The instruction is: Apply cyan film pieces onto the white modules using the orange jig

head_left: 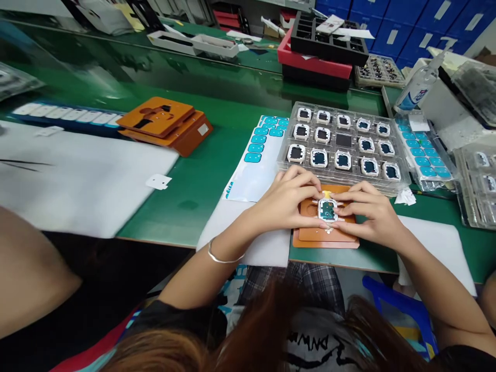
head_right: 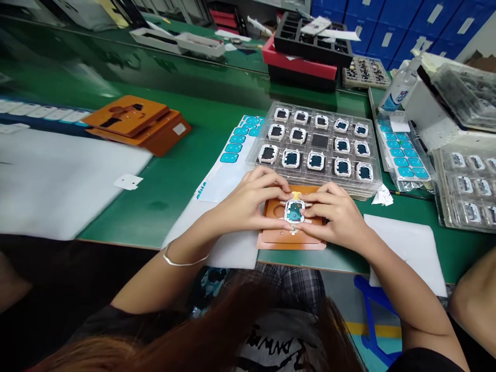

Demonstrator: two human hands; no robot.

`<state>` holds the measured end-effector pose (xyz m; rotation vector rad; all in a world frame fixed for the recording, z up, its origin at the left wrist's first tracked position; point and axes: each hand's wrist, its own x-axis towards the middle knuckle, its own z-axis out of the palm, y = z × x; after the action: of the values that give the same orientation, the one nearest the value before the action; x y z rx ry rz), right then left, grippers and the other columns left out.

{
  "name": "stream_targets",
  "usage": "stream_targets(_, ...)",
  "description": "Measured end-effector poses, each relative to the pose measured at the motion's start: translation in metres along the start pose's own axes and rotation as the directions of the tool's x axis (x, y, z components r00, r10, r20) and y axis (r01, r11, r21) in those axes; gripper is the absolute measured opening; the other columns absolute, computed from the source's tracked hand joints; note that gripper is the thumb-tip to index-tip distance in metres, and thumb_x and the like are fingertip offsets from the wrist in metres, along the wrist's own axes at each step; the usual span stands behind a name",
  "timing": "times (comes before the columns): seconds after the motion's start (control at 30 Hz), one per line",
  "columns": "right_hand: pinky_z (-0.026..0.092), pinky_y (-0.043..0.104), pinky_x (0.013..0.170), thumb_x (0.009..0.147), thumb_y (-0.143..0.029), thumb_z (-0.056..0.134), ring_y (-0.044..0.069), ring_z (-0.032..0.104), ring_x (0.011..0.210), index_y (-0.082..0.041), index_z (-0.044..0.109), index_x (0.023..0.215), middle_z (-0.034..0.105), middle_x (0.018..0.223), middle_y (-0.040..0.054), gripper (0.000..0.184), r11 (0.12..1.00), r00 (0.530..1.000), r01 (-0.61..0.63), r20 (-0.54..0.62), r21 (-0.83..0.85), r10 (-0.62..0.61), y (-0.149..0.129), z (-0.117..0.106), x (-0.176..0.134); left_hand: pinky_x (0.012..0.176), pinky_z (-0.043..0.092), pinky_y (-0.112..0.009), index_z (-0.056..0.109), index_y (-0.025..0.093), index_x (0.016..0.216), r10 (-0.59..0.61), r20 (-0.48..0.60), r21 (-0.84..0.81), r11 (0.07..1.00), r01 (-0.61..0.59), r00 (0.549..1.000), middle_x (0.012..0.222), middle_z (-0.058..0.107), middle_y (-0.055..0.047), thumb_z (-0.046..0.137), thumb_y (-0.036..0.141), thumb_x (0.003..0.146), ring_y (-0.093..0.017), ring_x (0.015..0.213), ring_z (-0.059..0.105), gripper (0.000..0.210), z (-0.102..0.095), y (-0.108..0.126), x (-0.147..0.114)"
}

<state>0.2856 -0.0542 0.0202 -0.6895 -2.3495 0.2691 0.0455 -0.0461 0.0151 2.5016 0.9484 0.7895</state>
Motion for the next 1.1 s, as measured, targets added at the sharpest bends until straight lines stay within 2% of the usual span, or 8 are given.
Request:
stream_targets(0.13, 0.052, 0.043, 0.075, 0.083, -0.034, 0.074, 0.024, 0.06, 0.086, -0.023, 0.068, 0.087, 0.075, 0.102, 0.0071, 0.013, 1.0, 1.0, 0.009, 0.003, -0.003, -0.009, 0.002, -0.002, 0.0, 0.094, 0.041, -0.041, 0.071, 0.018, 0.095, 0.042, -0.122, -0.109, 0.993, -0.056, 0.992, 0.105, 0.067, -0.007, 0.071, 0.061, 0.077, -0.023, 0.103, 0.049, 0.047, 0.008, -0.002, 0.002)
stream_targets(0.23, 0.051, 0.041, 0.073, 0.079, -0.034, 0.076, 0.024, 0.06, 0.083, -0.023, 0.062, 0.097, 0.072, 0.095, 0.0072, 0.025, 0.999, 0.998, -0.028, -0.053, 0.018, 0.029, 0.003, 0.001, -0.002, 0.098, 0.04, -0.041, 0.068, 0.02, 0.114, 0.121, -0.223, -0.106, 0.983, -0.148, 0.967, 0.114, 0.065, -0.009, 0.072, 0.062, 0.075, -0.024, 0.108, 0.047, 0.058, 0.015, -0.001, 0.001)
stream_targets(0.33, 0.051, 0.035, 0.069, 0.075, -0.041, 0.079, 0.021, 0.061, 0.078, -0.024, 0.054, 0.097, 0.063, 0.086, 0.0034, 0.038, 0.982, 0.986, -0.089, -0.122, 0.166, 0.11, 0.005, 0.008, -0.006, 0.103, 0.035, -0.046, 0.059, 0.025, 0.133, 0.175, -0.159, -0.035, 0.982, -0.183, 0.972, 0.128, 0.059, -0.011, 0.068, 0.069, 0.074, -0.027, 0.117, 0.041, 0.075, 0.02, 0.002, 0.0)
stream_targets(0.43, 0.054, 0.033, 0.077, 0.074, -0.049, 0.079, 0.02, 0.064, 0.088, -0.025, 0.05, 0.101, 0.06, 0.095, 0.0031, 0.046, 0.905, 0.963, -0.172, -0.128, 0.388, 0.238, 0.008, 0.015, -0.01, 0.102, 0.035, -0.046, 0.049, 0.028, 0.143, 0.168, -0.161, 0.007, 0.986, -0.169, 0.973, 0.131, 0.057, -0.012, 0.064, 0.071, 0.076, -0.028, 0.117, 0.04, 0.081, 0.023, 0.002, -0.001)
stream_targets(0.6, 0.054, 0.031, 0.082, 0.074, -0.051, 0.08, 0.02, 0.067, 0.094, -0.026, 0.049, 0.106, 0.062, 0.101, 0.003, 0.051, 0.731, 0.938, -0.269, -0.001, 0.627, 0.347, 0.012, 0.016, -0.012, 0.096, 0.034, -0.044, 0.054, 0.027, 0.139, 0.222, -0.281, 0.127, 0.973, -0.193, 0.934, 0.124, 0.062, -0.011, 0.057, 0.062, 0.088, -0.027, 0.112, 0.041, 0.062, 0.025, -0.005, -0.002)
stream_targets(0.87, 0.052, 0.032, 0.083, 0.072, -0.045, 0.083, 0.019, 0.069, 0.087, -0.026, 0.048, 0.105, 0.073, 0.096, 0.0013, 0.051, 0.466, 0.882, -0.428, 0.246, 0.775, 0.401, 0.01, 0.009, -0.005, 0.096, 0.034, -0.045, 0.06, 0.024, 0.132, 0.214, -0.259, 0.173, 0.97, -0.172, 0.942, 0.123, 0.065, -0.01, 0.05, 0.056, 0.095, -0.027, 0.113, 0.041, 0.05, 0.027, -0.005, -0.001)
stream_targets(0.97, 0.052, 0.035, 0.088, 0.073, -0.041, 0.083, 0.02, 0.069, 0.093, -0.027, 0.05, 0.107, 0.074, 0.097, 0.0007, 0.05, 0.46, 0.886, -0.429, 0.264, 0.777, 0.381, 0.01, 0.008, -0.005, 0.095, 0.035, -0.044, 0.062, 0.022, 0.129, 0.232, -0.283, 0.174, 0.967, -0.188, 0.931, 0.12, 0.066, -0.01, 0.05, 0.055, 0.095, -0.027, 0.112, 0.041, 0.049, 0.027, -0.004, -0.001)
stream_targets(1.1, 0.049, 0.036, 0.099, 0.071, -0.029, 0.086, 0.02, 0.066, 0.111, -0.03, 0.049, 0.113, 0.072, 0.11, 0.0002, 0.056, 0.527, 0.93, -0.343, 0.202, 0.778, 0.307, 0.012, 0.01, -0.008, 0.092, 0.037, -0.042, 0.061, 0.021, 0.129, 0.271, -0.315, 0.171, 0.959, -0.226, 0.91, 0.117, 0.067, -0.01, 0.053, 0.057, 0.092, -0.025, 0.109, 0.043, 0.051, 0.026, -0.004, -0.001)
